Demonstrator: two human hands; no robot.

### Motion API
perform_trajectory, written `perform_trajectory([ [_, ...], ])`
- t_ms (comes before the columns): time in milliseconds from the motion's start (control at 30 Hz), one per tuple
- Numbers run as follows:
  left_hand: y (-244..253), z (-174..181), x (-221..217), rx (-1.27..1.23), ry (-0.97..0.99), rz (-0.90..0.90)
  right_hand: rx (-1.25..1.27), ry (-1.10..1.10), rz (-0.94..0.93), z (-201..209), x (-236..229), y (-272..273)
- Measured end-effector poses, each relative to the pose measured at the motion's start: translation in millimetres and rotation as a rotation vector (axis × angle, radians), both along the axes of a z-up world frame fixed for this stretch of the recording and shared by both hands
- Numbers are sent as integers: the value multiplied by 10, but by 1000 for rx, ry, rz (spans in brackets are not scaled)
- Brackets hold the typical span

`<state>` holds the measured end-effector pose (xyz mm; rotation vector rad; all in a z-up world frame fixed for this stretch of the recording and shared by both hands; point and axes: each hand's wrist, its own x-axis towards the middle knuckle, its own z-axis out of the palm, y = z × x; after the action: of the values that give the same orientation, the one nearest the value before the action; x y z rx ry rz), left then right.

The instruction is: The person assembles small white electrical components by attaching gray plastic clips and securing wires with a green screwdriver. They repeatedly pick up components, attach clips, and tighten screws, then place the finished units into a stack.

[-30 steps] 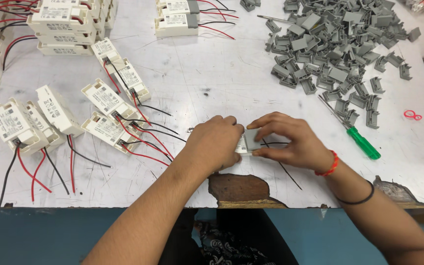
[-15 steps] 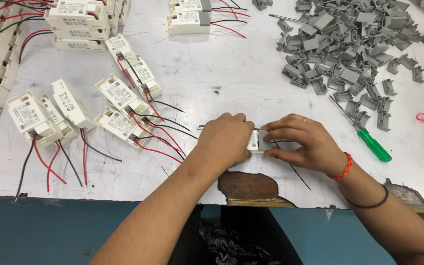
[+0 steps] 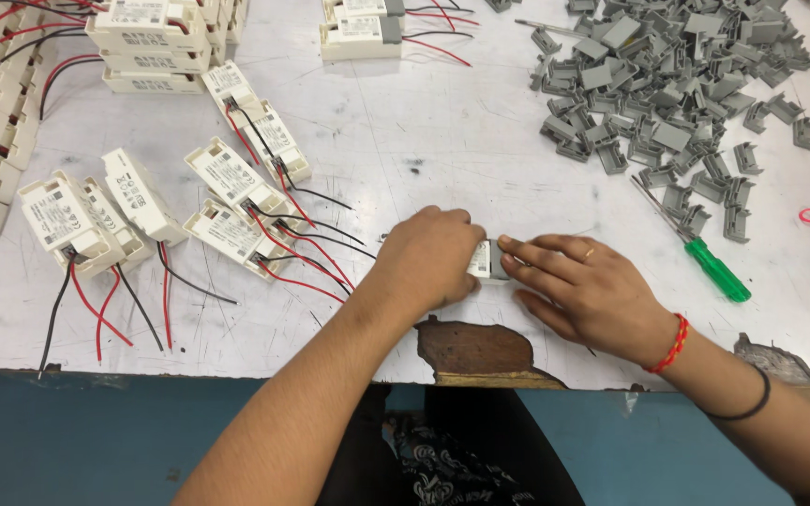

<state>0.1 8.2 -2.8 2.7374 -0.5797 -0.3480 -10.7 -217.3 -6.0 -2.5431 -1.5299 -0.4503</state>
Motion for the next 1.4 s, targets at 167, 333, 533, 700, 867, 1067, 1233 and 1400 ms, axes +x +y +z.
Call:
perform_trajectory([
  [167,56,-40,50,-105,27,6,110,18,47,-115,126,2],
  [333,145,-94,136,-340,227,75,226,120,-7,-269,222,-52],
  [533,36,-284,96,-531,-64,-54,358,251,-19,-395,270,-108],
  [700,-52,-450,-53,-490,-501,-178,376,243,-11,-413,238,-103],
  [867,-94,-491,-87,-475,-521,-150,370,212,-6,-439,288,-115],
  [1067,-120,-357,-68,-421,-452,-94,421,139,16,-455,350,-86],
  [1233,-129,-236,49,-240,-83,119,391,97,34,-375,316,-59],
  [1400,-117,-291,-8,-267,-247,59,508,655,30,-343,310,-131],
])
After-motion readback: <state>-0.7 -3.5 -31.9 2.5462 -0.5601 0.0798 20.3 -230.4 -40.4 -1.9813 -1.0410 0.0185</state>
